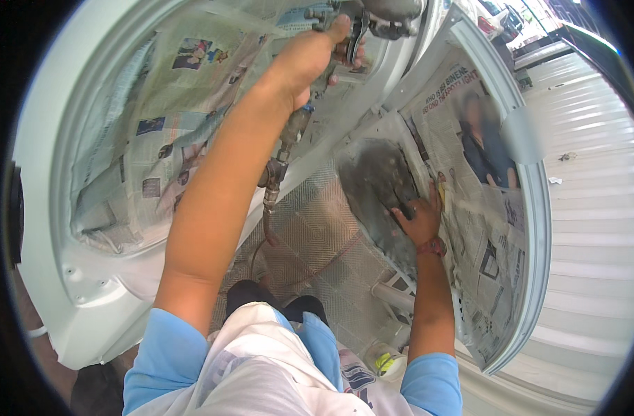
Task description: The person uses a spray gun to apply white paint to a car door. They move the spray gun across the door's surface and edges, then open the door to paint the inner frame and edges.
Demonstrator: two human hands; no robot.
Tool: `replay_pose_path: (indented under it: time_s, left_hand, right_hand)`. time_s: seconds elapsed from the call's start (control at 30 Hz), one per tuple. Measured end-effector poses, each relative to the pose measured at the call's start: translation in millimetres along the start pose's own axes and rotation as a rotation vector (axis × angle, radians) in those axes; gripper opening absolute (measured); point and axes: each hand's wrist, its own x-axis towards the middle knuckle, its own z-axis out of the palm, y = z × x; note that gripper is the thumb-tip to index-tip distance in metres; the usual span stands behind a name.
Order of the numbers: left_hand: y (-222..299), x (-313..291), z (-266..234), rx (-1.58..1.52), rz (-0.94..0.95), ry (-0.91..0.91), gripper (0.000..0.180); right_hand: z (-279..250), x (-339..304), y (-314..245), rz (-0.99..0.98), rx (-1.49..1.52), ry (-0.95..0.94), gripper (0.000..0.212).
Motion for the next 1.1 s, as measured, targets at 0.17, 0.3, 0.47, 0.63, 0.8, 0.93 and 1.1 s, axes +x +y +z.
replay_pose_path:
  time_s: [0.17,0.3,0.47,0.63,0.8,0.93,1.1]
  left_hand:
    - [55,-24,5,-0.228,-0.061,-0.085,0.062]
    - [16,-31,6,-0.154,0.092,0.04,0.046]
    - [-91,-11,11,-0.045,-0.21,0.235,0.055]
    - [-201,12,31,0.108,-0.359,0.372,0.061]
    - [-233,-10,54,0.224,-0.351,0.46,0.062]
    - [-191,-64,86,0.114,-0.219,0.483,0.065]
    - [-160,-166,132,-0.055,0.154,0.307,0.084]
  right_hand:
    - [-11,-10,0,-0.019,0.041,-0.006,0.03]
    - [-15,-36,-4,0.155,0.058,-0.043,0.029]
    - [-16,-81,-5,0.17,-0.156,-0.201,0.031]
    - [-7,-102,2,0.209,-0.105,-0.204,0.031]
    - [-8,-106,-6,0.258,-0.028,-0.108,0.033]
    - [-32,-95,-34,0.316,0.015,-0.102,0.043]
    - [-63,-71,-106,0.263,1.01,0.114,0.08]
